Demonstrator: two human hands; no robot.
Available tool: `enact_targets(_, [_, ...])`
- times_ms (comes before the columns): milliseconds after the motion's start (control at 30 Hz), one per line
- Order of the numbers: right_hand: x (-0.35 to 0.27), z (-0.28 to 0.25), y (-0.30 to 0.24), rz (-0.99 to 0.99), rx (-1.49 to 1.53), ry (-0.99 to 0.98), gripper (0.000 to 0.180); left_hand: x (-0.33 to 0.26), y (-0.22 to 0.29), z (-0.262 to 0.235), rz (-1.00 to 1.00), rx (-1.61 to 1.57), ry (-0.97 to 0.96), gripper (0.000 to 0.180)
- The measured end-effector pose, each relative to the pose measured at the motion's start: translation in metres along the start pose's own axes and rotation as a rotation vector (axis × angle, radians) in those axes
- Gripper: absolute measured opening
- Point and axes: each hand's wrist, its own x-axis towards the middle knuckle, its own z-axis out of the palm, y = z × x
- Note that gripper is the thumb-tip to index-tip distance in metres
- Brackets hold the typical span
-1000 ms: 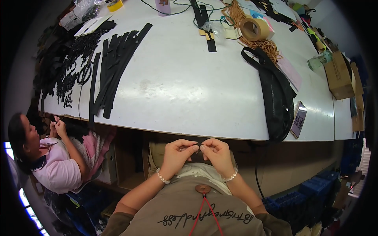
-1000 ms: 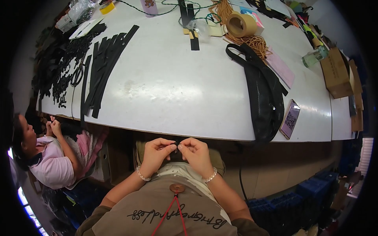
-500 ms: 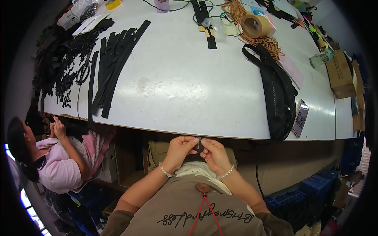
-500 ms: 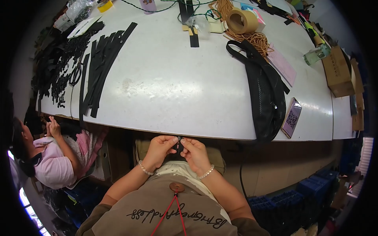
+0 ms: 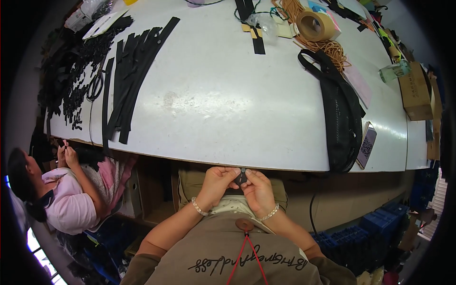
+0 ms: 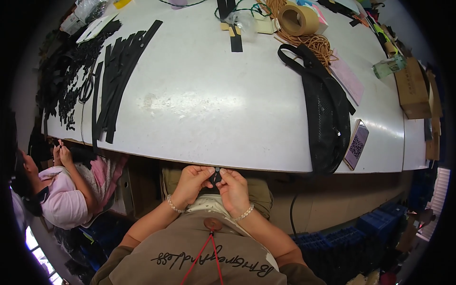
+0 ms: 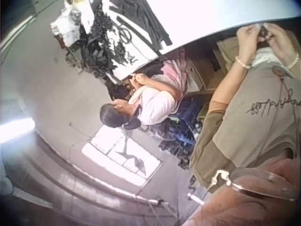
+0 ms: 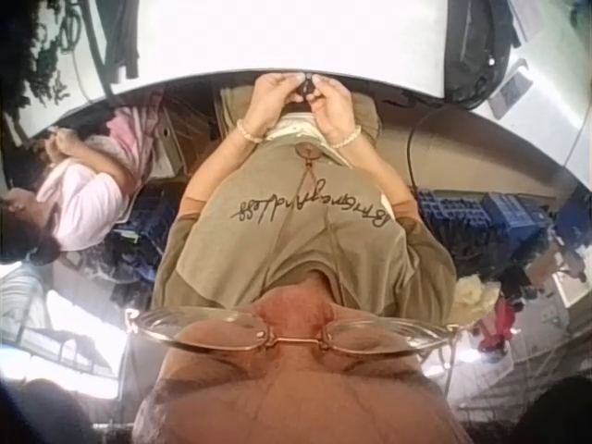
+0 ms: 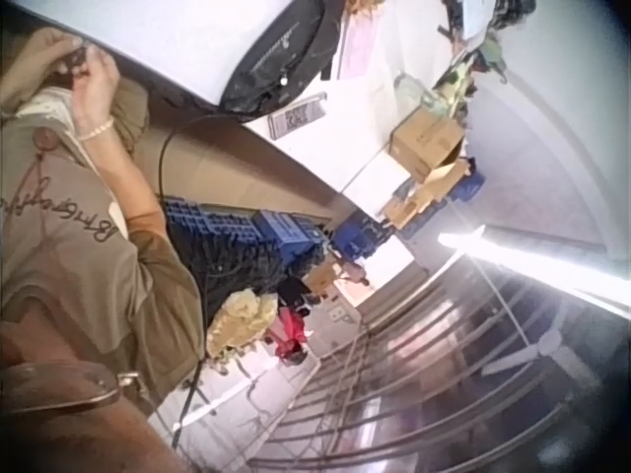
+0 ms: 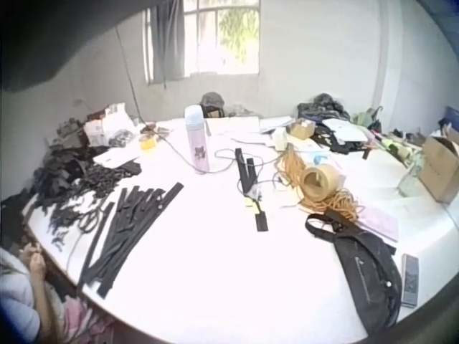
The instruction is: Assembling plastic buckles and sliders onto black webbing straps at a manufacturing workbench.
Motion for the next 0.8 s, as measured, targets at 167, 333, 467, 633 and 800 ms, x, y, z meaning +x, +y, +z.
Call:
enact_targets(167, [0.0,0.006,-0.002,0.021,0.043,0.029,0.004,0.0,0.002,0.0,0.007,0.043,0.031,0.011])
enact_targets(333, [0.001,0.005,-0.006,0.048,0.095,0.039,0.006,0.0,0.004,0.003,-0.01,0.057,0.027,0.011])
enact_targets(467, [0.003,0.001,-0.013,0.14,0.022,-0.071,0.009,-0.001,-0.002,0.002,-0.01,-0.005,0.039,0.011])
enact_targets(633, [-0.001,-0.002,-0.015,0.108,-0.11,-0.053,0.009,-0.003,-0.004,0.005,0.003,-0.051,0.03,0.012])
enact_targets(800, [-0.005,-0.002,-0.02,0.02,-0.273,-0.116,0.006,-0.005,-0.004,0.006,0.033,-0.071,0.056,0.014])
